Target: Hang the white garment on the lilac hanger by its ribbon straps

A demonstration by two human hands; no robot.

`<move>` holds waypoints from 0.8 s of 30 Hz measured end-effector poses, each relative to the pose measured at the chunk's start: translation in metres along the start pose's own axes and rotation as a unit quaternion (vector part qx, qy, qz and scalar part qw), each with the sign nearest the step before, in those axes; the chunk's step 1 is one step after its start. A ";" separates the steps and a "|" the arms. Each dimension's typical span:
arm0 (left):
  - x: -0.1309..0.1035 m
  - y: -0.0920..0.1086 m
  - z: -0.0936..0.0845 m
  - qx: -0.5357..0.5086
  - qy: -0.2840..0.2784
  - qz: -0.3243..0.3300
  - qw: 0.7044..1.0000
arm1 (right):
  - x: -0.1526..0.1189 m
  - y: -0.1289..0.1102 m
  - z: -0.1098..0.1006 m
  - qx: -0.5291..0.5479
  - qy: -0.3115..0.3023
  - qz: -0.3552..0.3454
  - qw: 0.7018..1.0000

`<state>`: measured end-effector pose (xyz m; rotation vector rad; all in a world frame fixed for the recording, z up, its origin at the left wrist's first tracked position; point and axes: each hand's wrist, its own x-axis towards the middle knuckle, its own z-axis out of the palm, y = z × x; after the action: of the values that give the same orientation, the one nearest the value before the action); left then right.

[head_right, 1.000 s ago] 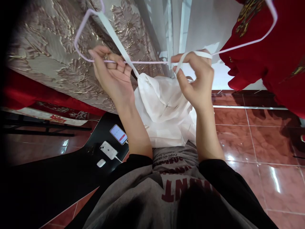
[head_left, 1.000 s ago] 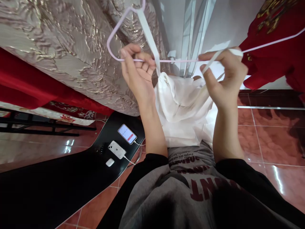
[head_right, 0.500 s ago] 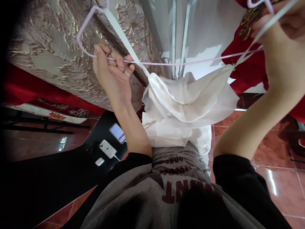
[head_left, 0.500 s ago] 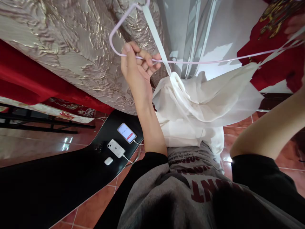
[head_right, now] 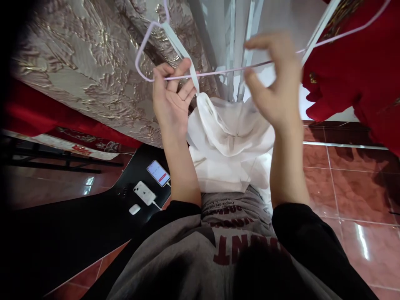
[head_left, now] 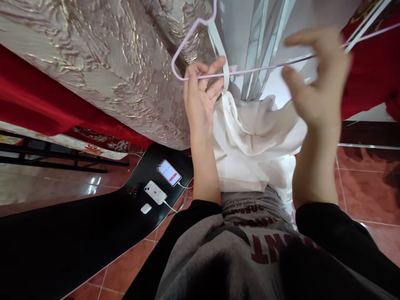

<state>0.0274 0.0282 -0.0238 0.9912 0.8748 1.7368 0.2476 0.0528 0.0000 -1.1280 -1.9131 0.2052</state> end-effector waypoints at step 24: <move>-0.020 0.074 -0.016 -0.055 0.084 0.089 0.991 | -0.032 -0.007 0.033 -0.013 0.111 -0.017 0.994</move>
<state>-0.0088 -0.0163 0.0289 0.8814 0.8053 2.0212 0.2247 0.0332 -0.0354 -1.0869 -1.7404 0.0335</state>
